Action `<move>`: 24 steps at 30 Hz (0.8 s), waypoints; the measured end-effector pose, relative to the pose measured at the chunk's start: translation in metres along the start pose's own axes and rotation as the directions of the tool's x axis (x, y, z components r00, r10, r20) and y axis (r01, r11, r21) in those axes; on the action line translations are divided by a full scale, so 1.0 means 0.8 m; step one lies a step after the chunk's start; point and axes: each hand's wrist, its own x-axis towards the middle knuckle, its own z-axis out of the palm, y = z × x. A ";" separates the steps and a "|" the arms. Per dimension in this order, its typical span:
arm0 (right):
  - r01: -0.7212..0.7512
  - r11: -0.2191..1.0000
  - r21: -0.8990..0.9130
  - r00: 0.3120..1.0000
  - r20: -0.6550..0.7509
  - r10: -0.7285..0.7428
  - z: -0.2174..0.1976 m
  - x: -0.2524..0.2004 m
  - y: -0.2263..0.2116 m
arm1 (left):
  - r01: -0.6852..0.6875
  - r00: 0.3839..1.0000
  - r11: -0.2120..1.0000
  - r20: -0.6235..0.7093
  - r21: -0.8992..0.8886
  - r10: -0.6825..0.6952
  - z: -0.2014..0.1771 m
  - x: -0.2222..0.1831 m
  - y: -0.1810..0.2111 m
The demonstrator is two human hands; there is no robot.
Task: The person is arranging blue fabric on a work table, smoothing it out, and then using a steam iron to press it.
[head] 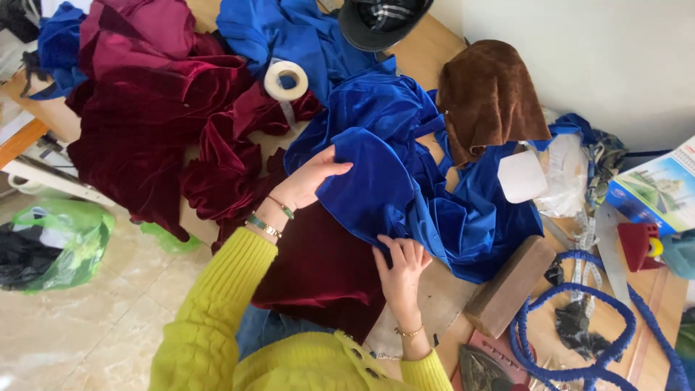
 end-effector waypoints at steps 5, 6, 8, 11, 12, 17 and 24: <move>0.040 0.998 0.052 0.994 -0.105 -0.035 0.005 -0.016 0.025 | 0.098 0.992 0.961 -0.102 0.257 -0.074 -0.107 0.030 -0.060; 0.046 0.997 0.056 0.994 -0.102 -0.040 0.007 -0.020 0.029 | 0.096 0.992 0.962 -0.108 0.255 -0.070 -0.114 0.028 -0.061; 0.135 0.984 0.114 0.972 -0.209 -0.109 0.009 -0.027 0.037 | 0.149 0.988 0.855 -0.098 0.497 -0.116 -0.127 0.025 -0.064; 0.183 0.967 0.179 0.981 -0.103 -0.167 -0.012 -0.025 0.017 | 0.289 0.955 0.790 -0.216 0.540 -0.202 0.000 -0.030 0.033; 0.186 0.966 0.182 0.980 -0.101 -0.170 -0.010 -0.028 0.016 | 0.290 0.955 0.791 -0.220 0.538 -0.200 0.005 -0.035 0.035; 0.175 0.973 0.151 0.984 -0.019 -0.174 -0.005 -0.038 0.010 | 0.340 0.940 0.799 -0.163 0.496 -0.300 0.023 -0.053 0.047; 0.090 0.995 0.038 0.996 -0.033 -0.088 -0.003 -0.061 0.046 | 0.229 0.973 0.804 -0.110 0.548 -0.203 -0.006 -0.058 0.024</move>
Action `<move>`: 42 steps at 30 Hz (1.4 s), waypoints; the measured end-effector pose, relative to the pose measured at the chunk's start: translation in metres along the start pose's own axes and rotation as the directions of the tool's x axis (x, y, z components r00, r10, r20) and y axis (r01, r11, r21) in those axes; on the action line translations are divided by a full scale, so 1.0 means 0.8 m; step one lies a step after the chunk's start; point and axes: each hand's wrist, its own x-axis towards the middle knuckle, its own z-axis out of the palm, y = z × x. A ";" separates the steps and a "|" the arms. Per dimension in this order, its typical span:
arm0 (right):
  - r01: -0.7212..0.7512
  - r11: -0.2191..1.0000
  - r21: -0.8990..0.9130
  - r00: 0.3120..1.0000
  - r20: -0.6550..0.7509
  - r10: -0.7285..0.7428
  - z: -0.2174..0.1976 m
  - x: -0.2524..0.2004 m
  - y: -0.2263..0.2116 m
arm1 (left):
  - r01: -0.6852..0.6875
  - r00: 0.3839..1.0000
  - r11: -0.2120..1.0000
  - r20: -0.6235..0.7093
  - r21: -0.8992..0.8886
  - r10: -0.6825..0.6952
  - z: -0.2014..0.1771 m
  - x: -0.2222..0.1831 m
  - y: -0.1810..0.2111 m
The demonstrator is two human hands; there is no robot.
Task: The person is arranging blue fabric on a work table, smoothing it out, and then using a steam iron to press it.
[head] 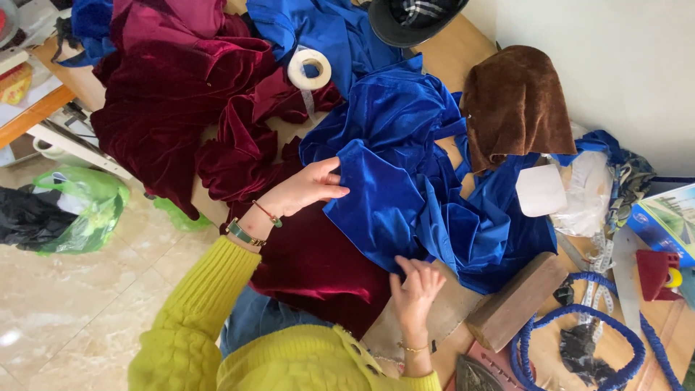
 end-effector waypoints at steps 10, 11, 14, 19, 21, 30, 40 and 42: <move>-0.100 0.994 -0.039 0.991 0.081 0.103 -0.032 0.008 0.053 | -0.181 0.972 0.877 0.053 -0.444 0.228 0.011 -0.013 0.025; -0.083 0.997 0.002 0.996 0.030 0.083 -0.034 0.007 0.058 | -0.238 0.942 0.782 0.060 -0.576 0.331 0.010 -0.011 0.026; -0.178 0.983 0.039 0.956 -0.229 0.182 -0.043 -0.005 0.069 | -0.215 0.936 0.715 0.068 -0.665 0.344 0.008 -0.009 0.041; 0.006 0.978 0.207 0.931 -0.359 0.070 -0.113 0.023 -0.014 | -0.303 0.885 0.725 0.101 -0.618 0.455 0.009 -0.031 0.120; 0.073 0.967 0.243 0.932 -0.362 0.021 -0.117 0.018 -0.043 | -0.334 0.886 0.773 0.102 -0.539 0.453 0.007 -0.045 0.150; -0.035 0.971 0.235 0.952 0.303 -0.039 -0.056 -0.009 -0.074 | -0.378 0.925 0.870 -0.167 -0.318 0.341 -0.099 -0.068 0.156; -0.794 0.429 0.431 0.570 0.283 0.771 -0.017 -0.067 -0.021 | -0.234 0.967 0.879 -0.190 -0.416 0.167 -0.190 -0.071 0.057; -0.811 0.395 0.431 0.541 0.297 0.787 -0.020 -0.058 -0.027 | -0.189 0.971 0.894 -0.216 -0.407 0.107 -0.176 -0.084 0.072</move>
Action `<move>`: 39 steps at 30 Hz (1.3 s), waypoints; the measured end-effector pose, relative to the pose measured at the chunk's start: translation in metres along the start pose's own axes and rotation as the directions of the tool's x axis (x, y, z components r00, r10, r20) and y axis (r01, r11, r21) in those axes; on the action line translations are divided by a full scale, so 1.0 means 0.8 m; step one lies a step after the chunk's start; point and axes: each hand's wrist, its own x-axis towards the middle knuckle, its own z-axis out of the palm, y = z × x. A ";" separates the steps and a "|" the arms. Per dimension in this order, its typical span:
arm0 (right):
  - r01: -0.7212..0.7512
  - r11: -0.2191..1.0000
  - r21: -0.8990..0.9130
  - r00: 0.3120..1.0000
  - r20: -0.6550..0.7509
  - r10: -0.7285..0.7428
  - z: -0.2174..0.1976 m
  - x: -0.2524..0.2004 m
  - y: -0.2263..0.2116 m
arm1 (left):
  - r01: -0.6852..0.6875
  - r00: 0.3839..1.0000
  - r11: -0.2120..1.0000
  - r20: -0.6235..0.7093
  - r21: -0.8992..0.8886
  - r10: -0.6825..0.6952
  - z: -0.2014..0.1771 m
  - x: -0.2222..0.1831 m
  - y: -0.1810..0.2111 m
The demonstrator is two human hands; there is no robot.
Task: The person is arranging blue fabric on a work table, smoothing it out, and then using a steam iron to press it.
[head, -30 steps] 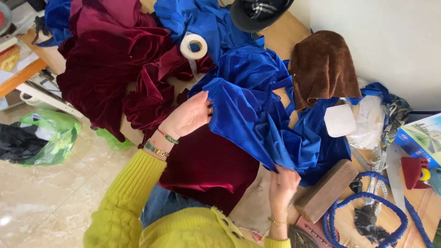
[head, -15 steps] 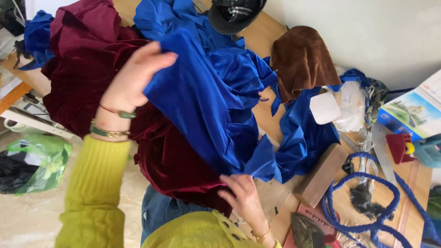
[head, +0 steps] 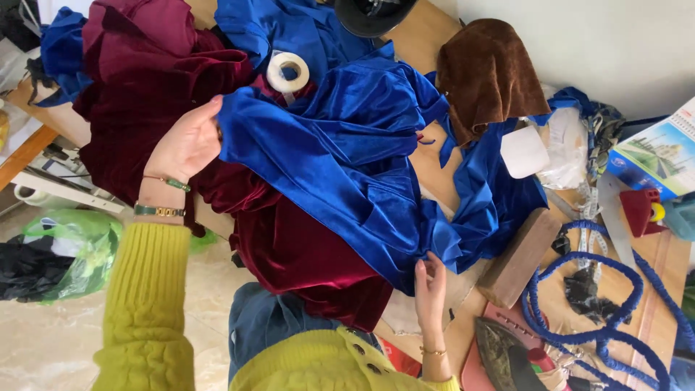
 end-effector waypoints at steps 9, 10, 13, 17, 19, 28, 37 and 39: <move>-0.103 0.988 0.117 0.993 -0.046 0.109 0.010 -0.013 0.008 | 0.093 0.955 0.974 -0.259 -0.208 -0.147 -0.187 0.032 -0.086; -0.098 0.993 0.064 0.995 -0.028 0.100 0.008 -0.015 0.009 | 0.063 0.968 0.967 -0.220 -0.248 -0.120 -0.191 0.026 -0.095; -0.103 0.995 -0.013 0.995 0.009 0.103 -0.002 -0.022 -0.010 | 0.001 0.990 0.936 -0.129 -0.351 -0.049 -0.189 -0.004 -0.140; 0.076 0.989 -0.130 0.995 -0.057 -0.084 -0.011 -0.019 -0.008 | -0.084 0.995 0.837 0.003 -0.540 0.102 -0.180 -0.052 -0.200; 0.171 0.950 -0.260 0.976 -0.090 -0.200 -0.008 -0.023 -0.047 | -0.279 0.960 0.950 -0.063 -0.138 0.272 -0.226 -0.057 -0.250; 0.686 0.691 -0.229 0.728 0.244 -0.641 0.078 0.017 -0.206 | -0.425 0.852 0.405 0.509 0.809 -0.121 0.032 -0.099 -0.145; 0.988 0.066 -0.141 0.152 0.794 -0.588 0.145 0.100 -0.258 | -0.500 0.440 0.550 0.743 0.669 -0.504 0.183 -0.159 -0.100; 0.989 0.130 -0.070 0.129 0.838 -0.530 0.141 0.139 -0.252 | -0.519 0.448 0.534 0.745 0.667 -0.495 0.162 -0.153 -0.093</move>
